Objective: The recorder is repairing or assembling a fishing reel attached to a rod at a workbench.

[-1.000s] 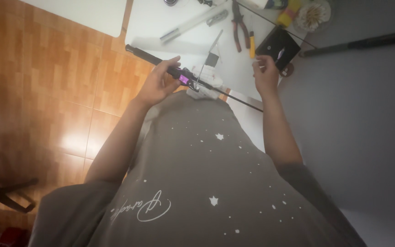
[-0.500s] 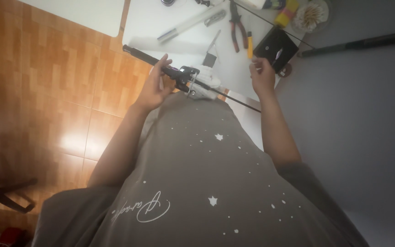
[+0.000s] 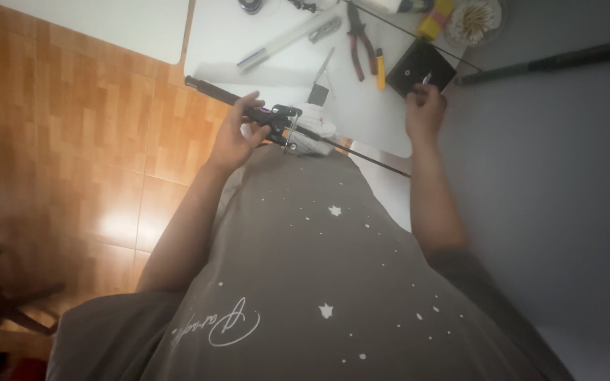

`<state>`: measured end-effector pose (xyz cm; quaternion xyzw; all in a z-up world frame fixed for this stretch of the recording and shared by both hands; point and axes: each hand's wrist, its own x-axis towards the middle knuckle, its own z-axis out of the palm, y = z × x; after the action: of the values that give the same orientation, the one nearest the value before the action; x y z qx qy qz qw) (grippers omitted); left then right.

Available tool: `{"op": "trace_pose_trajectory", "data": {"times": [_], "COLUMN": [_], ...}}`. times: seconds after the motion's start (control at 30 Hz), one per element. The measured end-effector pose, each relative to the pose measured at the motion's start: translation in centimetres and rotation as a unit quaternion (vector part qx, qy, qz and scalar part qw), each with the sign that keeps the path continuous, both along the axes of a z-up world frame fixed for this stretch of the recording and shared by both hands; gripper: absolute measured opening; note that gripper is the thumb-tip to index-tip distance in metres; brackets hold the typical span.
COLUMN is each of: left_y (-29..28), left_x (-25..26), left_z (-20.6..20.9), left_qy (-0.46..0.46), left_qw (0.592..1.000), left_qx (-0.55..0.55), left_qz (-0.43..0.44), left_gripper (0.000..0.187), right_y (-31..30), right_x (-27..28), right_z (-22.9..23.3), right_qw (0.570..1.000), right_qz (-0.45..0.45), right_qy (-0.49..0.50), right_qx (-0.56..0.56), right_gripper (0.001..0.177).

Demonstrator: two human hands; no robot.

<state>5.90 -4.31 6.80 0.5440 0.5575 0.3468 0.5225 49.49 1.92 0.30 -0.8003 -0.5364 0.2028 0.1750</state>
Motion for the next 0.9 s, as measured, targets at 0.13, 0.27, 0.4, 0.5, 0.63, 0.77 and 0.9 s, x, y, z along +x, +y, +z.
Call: {"op": "trace_pose_trajectory", "data": {"times": [0.13,0.27,0.4,0.5,0.63,0.77,0.9], "left_y": [0.1,0.1,-0.1,0.1,0.0,0.4,0.5], "left_x": [0.4,0.4,0.4,0.3,0.3,0.4,0.1], "left_z": [0.1,-0.1,0.1,0.4,0.7,1.1,1.1], "left_qy": [0.003,-0.016,-0.005,0.001,0.003,0.002,0.009], "left_qw": [1.000,1.000,1.000,1.000,1.000,1.000,1.000], "left_qx": [-0.010,-0.016,-0.009,-0.016,-0.022,-0.017,-0.015], "left_qz": [0.006,0.022,0.021,0.017,0.018,0.018,0.011], "left_gripper": [0.052,0.041,0.041,0.041,0.041,0.040,0.039], "right_y": [1.2,2.5,3.7,4.9,6.0,7.0,7.2], "right_x": [2.7,4.5,4.2,2.9,1.3,-1.6,-3.6], "right_z": [-2.0,-3.6,-2.3,-1.0,-1.2,1.5,3.4], "right_qw": [0.998,0.999,0.999,0.998,0.989,0.987,0.979], "right_qz": [-0.046,-0.031,-0.008,0.017,0.028,0.022,-0.023], "right_qy": [0.031,-0.012,-0.004,-0.027,-0.062,-0.090,-0.105], "right_qx": [-0.029,-0.027,-0.044,-0.055,-0.128,-0.132,-0.173], "right_gripper": [0.031,0.040,0.051,0.038,0.029,0.026,0.025]}}
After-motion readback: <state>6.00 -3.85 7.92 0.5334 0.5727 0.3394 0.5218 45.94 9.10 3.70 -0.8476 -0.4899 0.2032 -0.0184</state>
